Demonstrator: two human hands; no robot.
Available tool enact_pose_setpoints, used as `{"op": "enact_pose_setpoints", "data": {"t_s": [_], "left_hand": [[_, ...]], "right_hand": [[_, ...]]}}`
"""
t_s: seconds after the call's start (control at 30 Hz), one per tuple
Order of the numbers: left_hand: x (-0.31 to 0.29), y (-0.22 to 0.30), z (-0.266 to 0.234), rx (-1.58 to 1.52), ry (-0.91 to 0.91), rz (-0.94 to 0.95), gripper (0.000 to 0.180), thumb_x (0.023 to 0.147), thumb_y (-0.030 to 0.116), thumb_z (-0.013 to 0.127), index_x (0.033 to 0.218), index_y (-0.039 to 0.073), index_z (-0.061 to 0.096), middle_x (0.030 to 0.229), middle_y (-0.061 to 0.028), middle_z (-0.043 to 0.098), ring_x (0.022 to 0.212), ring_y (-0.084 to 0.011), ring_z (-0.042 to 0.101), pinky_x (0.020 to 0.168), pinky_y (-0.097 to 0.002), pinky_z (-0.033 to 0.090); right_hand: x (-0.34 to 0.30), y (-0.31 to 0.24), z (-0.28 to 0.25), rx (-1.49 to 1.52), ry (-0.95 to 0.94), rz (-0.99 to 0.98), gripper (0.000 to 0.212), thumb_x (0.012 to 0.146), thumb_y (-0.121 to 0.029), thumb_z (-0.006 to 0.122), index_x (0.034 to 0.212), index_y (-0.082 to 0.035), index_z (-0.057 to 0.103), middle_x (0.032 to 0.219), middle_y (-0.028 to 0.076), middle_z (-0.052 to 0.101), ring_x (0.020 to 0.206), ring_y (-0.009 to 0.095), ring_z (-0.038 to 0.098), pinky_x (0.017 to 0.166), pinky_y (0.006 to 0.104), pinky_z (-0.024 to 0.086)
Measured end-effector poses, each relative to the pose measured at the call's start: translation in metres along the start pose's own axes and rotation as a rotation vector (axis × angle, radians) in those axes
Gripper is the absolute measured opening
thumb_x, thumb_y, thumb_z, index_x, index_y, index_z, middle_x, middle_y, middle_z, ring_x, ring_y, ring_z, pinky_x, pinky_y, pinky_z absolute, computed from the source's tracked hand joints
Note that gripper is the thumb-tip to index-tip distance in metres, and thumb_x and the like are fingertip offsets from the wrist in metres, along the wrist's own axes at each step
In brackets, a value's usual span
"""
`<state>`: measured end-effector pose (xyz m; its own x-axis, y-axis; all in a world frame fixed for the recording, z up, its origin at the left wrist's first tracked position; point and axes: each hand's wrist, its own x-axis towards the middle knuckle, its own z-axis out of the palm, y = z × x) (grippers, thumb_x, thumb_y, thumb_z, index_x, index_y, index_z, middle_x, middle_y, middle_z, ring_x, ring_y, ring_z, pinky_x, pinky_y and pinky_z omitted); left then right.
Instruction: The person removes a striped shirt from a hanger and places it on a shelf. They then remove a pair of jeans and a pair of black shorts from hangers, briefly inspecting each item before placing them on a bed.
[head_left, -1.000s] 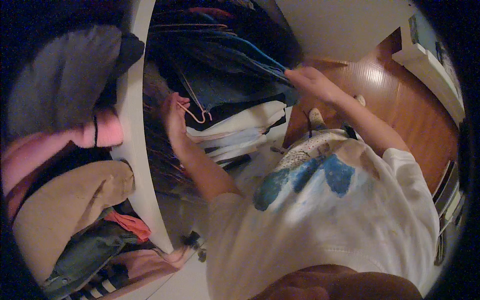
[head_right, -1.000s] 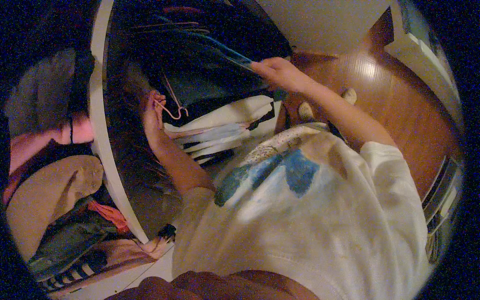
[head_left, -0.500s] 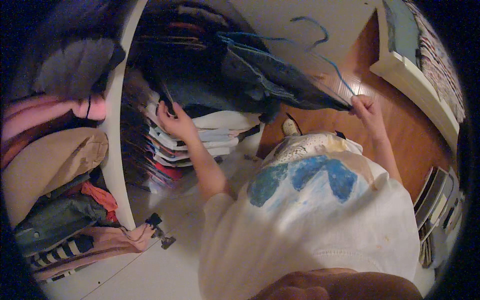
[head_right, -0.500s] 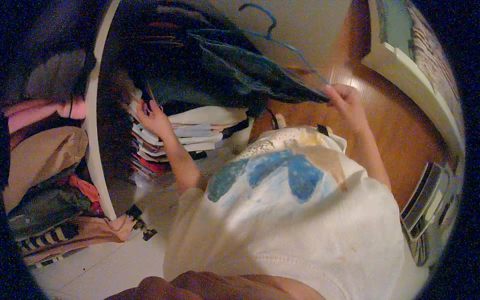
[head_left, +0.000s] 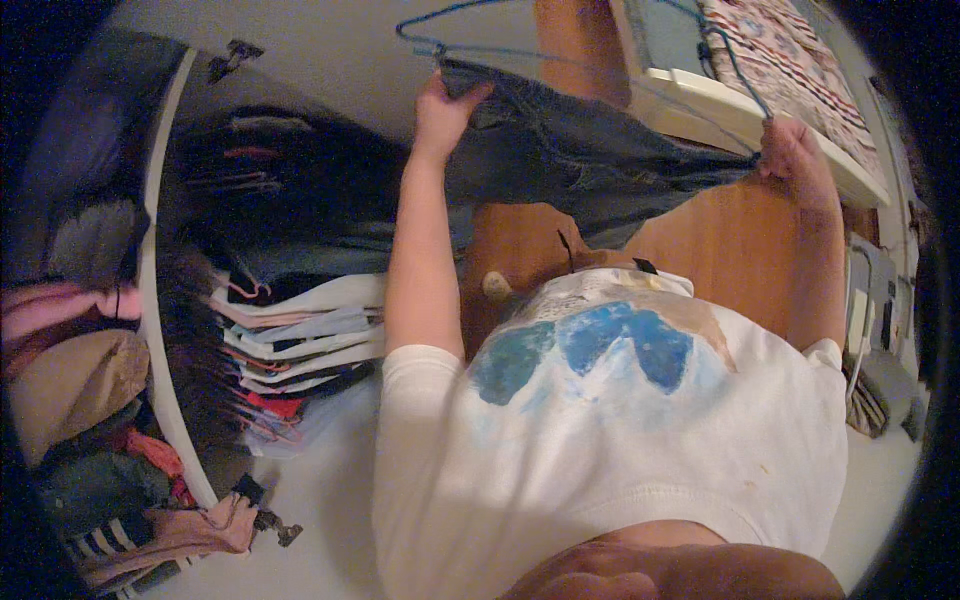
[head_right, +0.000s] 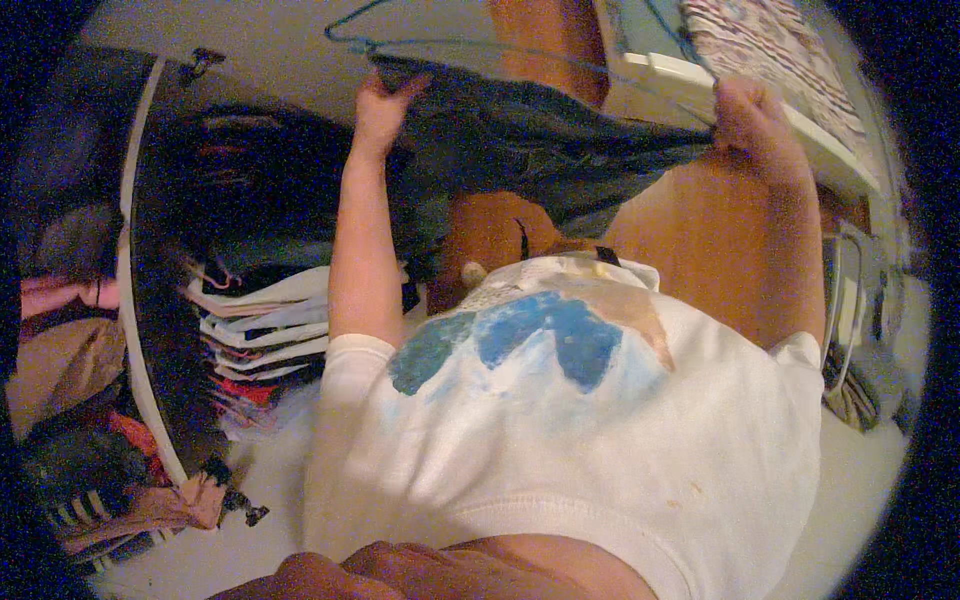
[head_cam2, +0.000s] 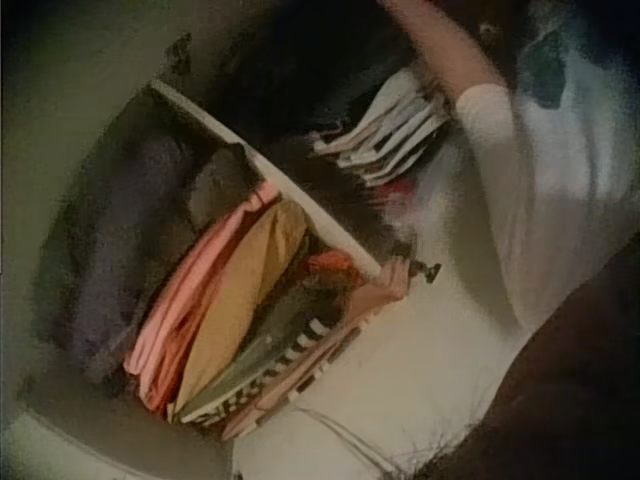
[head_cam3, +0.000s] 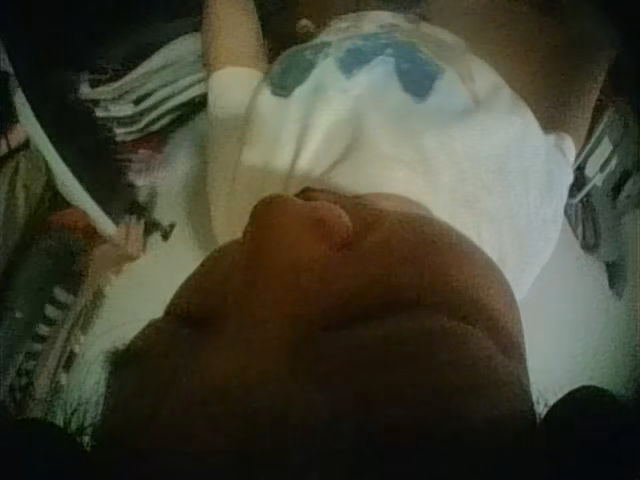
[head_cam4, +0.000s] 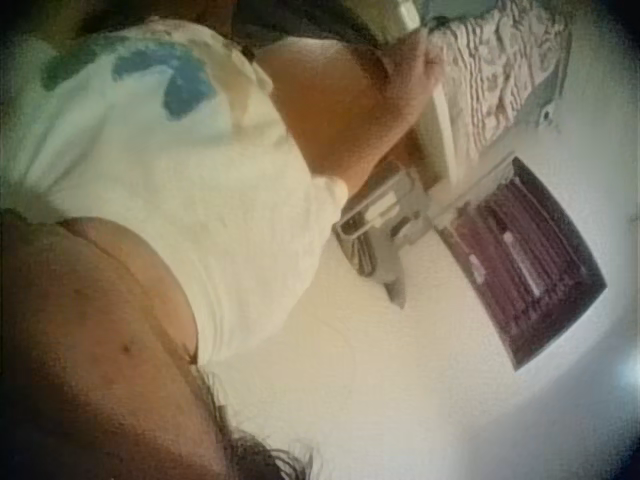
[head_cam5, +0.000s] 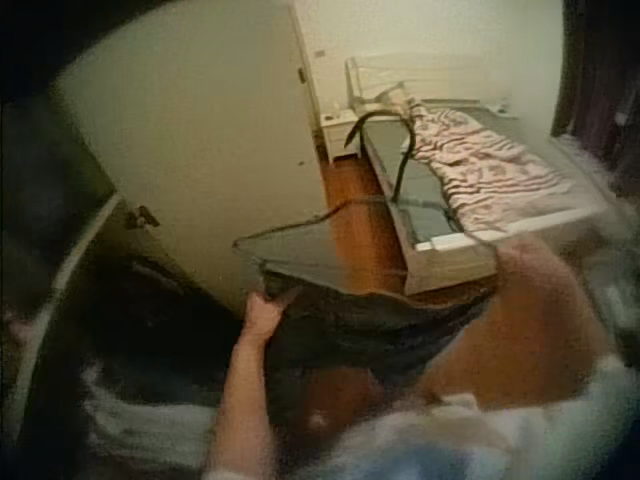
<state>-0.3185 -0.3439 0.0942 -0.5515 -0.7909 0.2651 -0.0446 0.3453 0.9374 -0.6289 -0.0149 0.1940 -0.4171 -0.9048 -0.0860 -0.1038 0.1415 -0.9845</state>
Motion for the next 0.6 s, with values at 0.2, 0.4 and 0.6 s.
{"op": "enact_pose_setpoints", "data": {"t_s": [0.2, 0.4, 0.6], "left_hand": [[0.032, 0.058, 0.077, -0.071, -0.152, 0.108, 0.025, 0.079, 0.019, 0.071, 0.096, 0.001, 0.065, 0.087, -0.0078, 0.069, 0.081, -0.0175, 0.064, 0.074, -0.0326, 0.049], [0.057, 0.094, 0.113, -0.341, -0.267, 0.154, 0.030, 0.077, 0.022, 0.074, 0.098, 0.002, 0.064, 0.094, -0.0060, 0.068, 0.081, -0.0162, 0.063, 0.076, -0.0323, 0.050], [0.051, 0.037, 0.112, 0.198, -0.490, 0.077, 0.043, 0.070, 0.029, 0.080, 0.101, 0.003, 0.066, 0.098, -0.0090, 0.068, 0.087, -0.0202, 0.065, 0.079, -0.0336, 0.049]], "right_hand": [[0.001, -0.047, -0.061, -0.948, 0.205, -0.542, 0.032, 0.094, -0.035, 0.052, 0.078, -0.007, 0.056, 0.061, -0.003, 0.046, 0.056, 0.006, 0.043, 0.052, 0.0241, 0.037], [0.011, -0.112, -0.071, -0.508, 0.426, -0.175, 0.042, 0.087, -0.044, 0.061, 0.068, -0.008, 0.053, 0.051, -0.001, 0.043, 0.045, 0.009, 0.043, 0.045, 0.0273, 0.040], [0.019, -0.173, -0.074, -0.768, 0.798, -0.290, 0.051, 0.087, -0.051, 0.059, 0.058, -0.009, 0.049, 0.048, -0.002, 0.035, 0.039, 0.009, 0.029, 0.040, 0.0285, 0.029]]}}
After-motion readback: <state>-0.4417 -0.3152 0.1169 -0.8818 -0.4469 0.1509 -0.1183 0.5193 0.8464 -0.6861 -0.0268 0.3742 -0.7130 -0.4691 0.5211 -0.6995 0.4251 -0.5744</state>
